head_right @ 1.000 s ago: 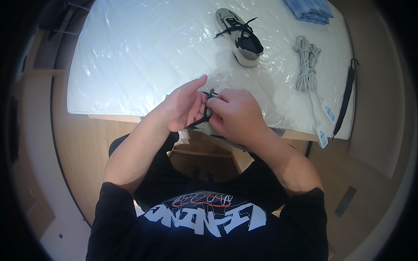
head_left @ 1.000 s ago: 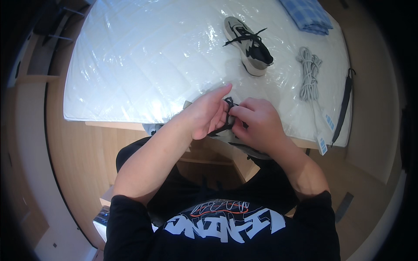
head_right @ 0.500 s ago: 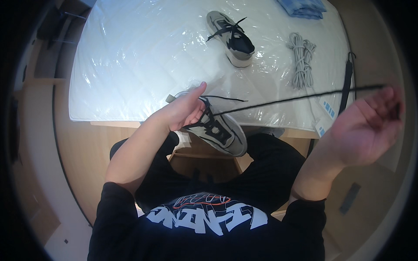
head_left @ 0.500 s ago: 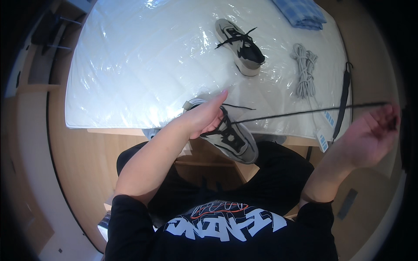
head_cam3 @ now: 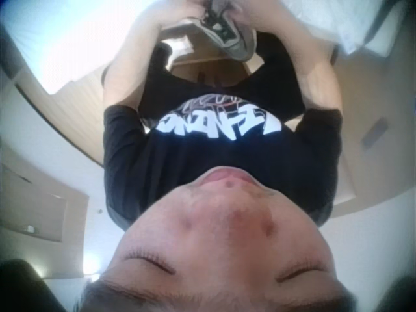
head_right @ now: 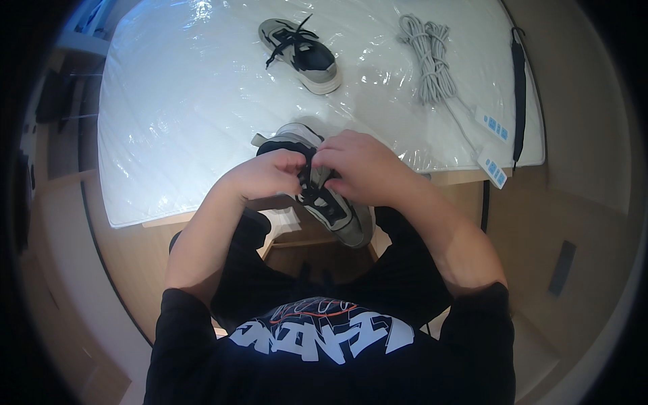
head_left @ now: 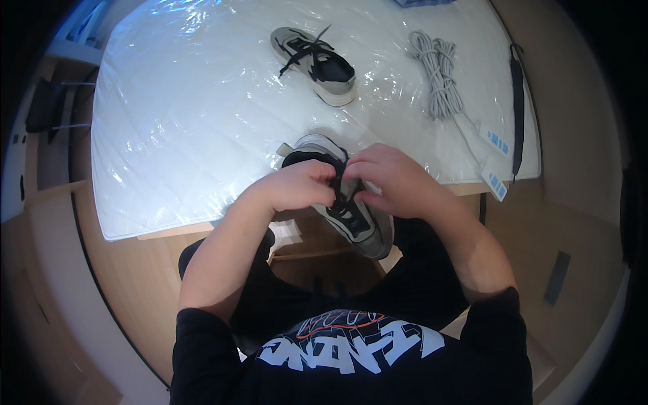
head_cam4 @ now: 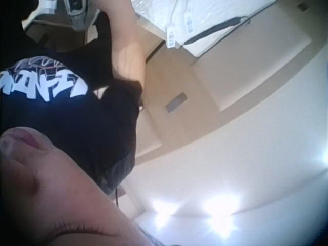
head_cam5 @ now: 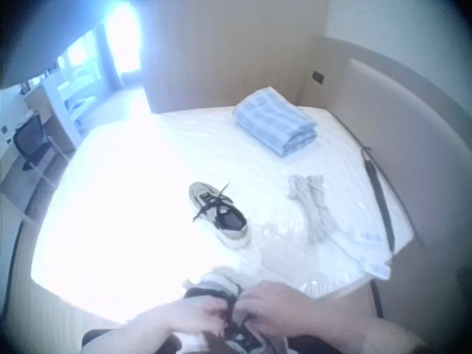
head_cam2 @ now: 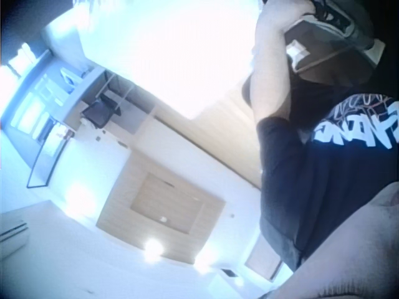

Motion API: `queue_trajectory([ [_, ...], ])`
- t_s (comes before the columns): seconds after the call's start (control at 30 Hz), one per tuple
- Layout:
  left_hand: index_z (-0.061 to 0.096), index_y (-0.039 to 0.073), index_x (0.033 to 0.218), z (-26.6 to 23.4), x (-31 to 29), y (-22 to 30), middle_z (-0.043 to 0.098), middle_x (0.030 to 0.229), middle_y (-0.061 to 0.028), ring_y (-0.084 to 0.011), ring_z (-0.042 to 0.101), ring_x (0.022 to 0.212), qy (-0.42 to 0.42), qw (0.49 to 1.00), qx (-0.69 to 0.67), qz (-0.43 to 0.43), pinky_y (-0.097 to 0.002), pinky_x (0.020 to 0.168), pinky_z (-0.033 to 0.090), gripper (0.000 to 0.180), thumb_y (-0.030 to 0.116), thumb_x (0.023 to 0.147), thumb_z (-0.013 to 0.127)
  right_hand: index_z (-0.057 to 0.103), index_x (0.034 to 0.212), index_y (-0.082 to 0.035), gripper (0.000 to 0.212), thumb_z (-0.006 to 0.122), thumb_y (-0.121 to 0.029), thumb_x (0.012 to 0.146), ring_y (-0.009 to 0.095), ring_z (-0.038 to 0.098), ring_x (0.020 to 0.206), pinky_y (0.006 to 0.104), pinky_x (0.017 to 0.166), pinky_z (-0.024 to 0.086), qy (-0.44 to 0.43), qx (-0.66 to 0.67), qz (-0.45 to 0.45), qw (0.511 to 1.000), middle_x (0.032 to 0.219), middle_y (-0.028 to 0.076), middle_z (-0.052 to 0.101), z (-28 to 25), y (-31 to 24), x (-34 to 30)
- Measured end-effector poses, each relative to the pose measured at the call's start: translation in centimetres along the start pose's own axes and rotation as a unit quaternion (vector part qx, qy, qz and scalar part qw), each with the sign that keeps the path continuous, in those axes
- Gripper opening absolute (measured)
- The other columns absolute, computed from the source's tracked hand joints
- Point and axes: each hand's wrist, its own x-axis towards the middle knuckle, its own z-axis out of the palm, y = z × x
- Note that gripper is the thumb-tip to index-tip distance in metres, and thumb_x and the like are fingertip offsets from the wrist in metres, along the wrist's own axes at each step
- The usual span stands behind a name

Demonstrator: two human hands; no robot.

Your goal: The person laces a pair of sneakers by threading black shoelaces through the eyelets of one shoe, then the other, and tying them. The shoes are placed on a plastic-covered mattress in a bedroom.

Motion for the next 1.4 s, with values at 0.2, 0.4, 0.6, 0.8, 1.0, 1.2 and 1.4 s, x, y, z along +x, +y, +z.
queue_trajectory([
  [0.2,0.059,0.002,0.098,-0.5,1.6,-1.7,0.059,0.089,0.0015,-0.0074,0.051,0.080,-0.066,0.994,-0.089,0.022,-0.0212,0.068,0.040,0.032,-0.004,0.067,0.059,0.062,0.087,-0.012,0.027,0.078,-0.010,0.066,0.028,0.056,0.094,0.0385,0.081,0.046,-0.051,-0.018,-0.060,0.997,0.099,0.004,0.060,-0.9,0.4,-0.7],
  [0.4,0.056,0.002,0.098,-0.5,1.6,-0.8,0.058,0.090,0.0023,-0.0061,0.051,0.080,-0.083,0.995,-0.028,0.037,-0.0207,0.067,0.040,0.033,-0.006,0.066,0.061,0.059,0.083,-0.011,0.022,0.077,-0.015,0.070,0.030,0.056,0.095,0.0411,0.081,0.045,-0.043,-0.050,-0.017,0.998,0.099,0.005,0.059,1.2,1.3,-1.4],
  [0.6,0.056,0.002,0.099,-0.7,1.7,-2.0,0.058,0.089,0.0019,-0.0067,0.051,0.078,-0.072,0.992,-0.100,0.033,-0.0214,0.067,0.040,0.033,-0.006,0.067,0.060,0.059,0.083,-0.009,0.022,0.077,-0.016,0.072,0.031,0.057,0.092,0.0414,0.078,0.046,-0.061,-0.026,-0.018,0.998,0.095,0.008,0.060,0.1,0.4,-1.2],
  [0.8,0.059,0.002,0.098,-1.3,1.0,-2.2,0.058,0.084,0.0016,-0.0080,0.050,0.075,-0.030,0.995,-0.092,0.031,-0.0220,0.066,0.040,0.032,-0.002,0.067,0.065,0.054,0.082,-0.008,0.019,0.065,-0.022,0.088,0.022,0.053,0.069,0.0360,0.068,0.046,-0.041,0.170,0.119,0.977,0.072,0.007,0.053,-0.5,0.2,-1.2],
  [1.0,0.061,-0.001,0.084,0.7,1.4,0.6,0.060,0.072,-0.0076,-0.0182,0.056,0.069,0.087,0.967,0.240,-0.006,-0.0301,0.064,0.044,0.026,0.011,0.067,0.077,0.044,0.072,-0.009,0.031,0.049,-0.022,0.100,0.012,0.041,0.058,0.0305,0.062,0.045,0.038,0.580,0.316,0.750,0.064,-0.001,0.040,-1.2,-0.9,1.3],
  [1.2,0.064,-0.004,0.086,1.7,2.1,-0.1,0.066,0.081,-0.0191,-0.0335,0.065,0.082,0.158,0.942,0.297,-0.005,-0.0393,0.073,0.050,0.030,0.015,0.067,0.075,0.041,0.070,-0.011,0.031,0.050,-0.020,0.098,0.012,0.040,0.056,0.0310,0.060,0.044,0.035,0.642,0.287,0.710,0.063,-0.001,0.039,-0.3,-1.2,4.1],
  [1.4,0.067,-0.001,0.089,2.1,2.3,0.9,0.067,0.085,-0.0205,-0.0361,0.066,0.086,0.141,0.926,0.350,-0.026,-0.0416,0.076,0.052,0.022,0.011,0.070,0.069,0.040,0.067,-0.012,0.032,0.051,-0.020,0.096,0.013,0.037,0.054,0.0318,0.059,0.042,0.036,0.635,0.286,0.716,0.060,-0.001,0.037,-0.4,-0.6,4.6],
])
